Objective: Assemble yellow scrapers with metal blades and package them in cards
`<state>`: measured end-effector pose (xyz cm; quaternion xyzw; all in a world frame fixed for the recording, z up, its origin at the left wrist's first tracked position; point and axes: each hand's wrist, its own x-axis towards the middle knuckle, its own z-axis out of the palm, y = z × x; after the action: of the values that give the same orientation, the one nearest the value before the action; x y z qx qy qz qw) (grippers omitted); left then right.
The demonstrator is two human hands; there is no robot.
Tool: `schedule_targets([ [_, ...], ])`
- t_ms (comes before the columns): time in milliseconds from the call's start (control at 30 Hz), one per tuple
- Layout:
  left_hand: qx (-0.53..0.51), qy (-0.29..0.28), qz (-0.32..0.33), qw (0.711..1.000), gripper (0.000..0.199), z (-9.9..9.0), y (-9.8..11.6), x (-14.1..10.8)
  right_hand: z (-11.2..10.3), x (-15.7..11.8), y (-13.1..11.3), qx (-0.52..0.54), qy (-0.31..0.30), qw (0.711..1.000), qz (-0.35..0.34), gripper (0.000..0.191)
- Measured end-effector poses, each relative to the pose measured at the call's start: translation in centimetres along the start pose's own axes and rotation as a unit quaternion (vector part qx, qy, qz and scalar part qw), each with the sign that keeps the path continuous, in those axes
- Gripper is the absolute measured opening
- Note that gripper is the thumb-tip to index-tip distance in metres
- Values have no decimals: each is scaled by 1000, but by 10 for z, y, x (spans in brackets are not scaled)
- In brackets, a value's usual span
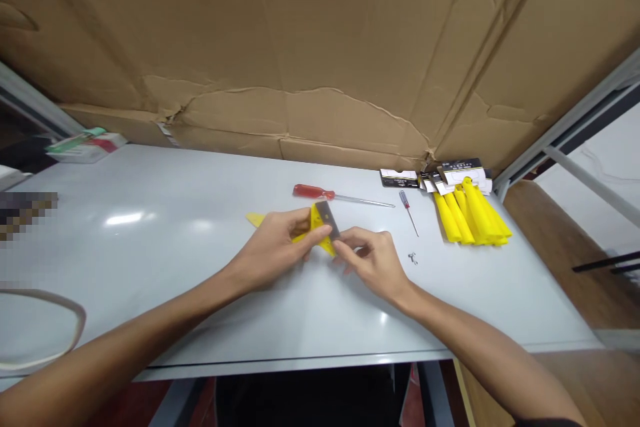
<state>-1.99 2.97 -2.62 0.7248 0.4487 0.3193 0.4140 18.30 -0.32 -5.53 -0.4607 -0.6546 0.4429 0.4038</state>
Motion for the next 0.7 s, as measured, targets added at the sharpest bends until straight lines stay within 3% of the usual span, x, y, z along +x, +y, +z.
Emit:
schedule_targets([
  [200,-22,-11,-5,1000,31,4,2,-1,2,-3,0,44,25,998,27,30],
  [333,-58,6,-36,998,35,-16,8,5,2,-3,8,59,13,997,42,45],
  [433,-41,81,-65,994,38,-42,9,13,4,1,17,-103,23,993,-46,44],
  [567,-44,136,-63,988,35,-65,2,20,28,24,22,-333,-64,906,-254,29],
  [633,-48,143,-61,987,34,-68,-2,22,51,45,20,-378,-92,879,-277,40],
  [700,-52,157,-64,984,33,-70,-4,23,75,66,16,-395,-85,881,-246,43],
])
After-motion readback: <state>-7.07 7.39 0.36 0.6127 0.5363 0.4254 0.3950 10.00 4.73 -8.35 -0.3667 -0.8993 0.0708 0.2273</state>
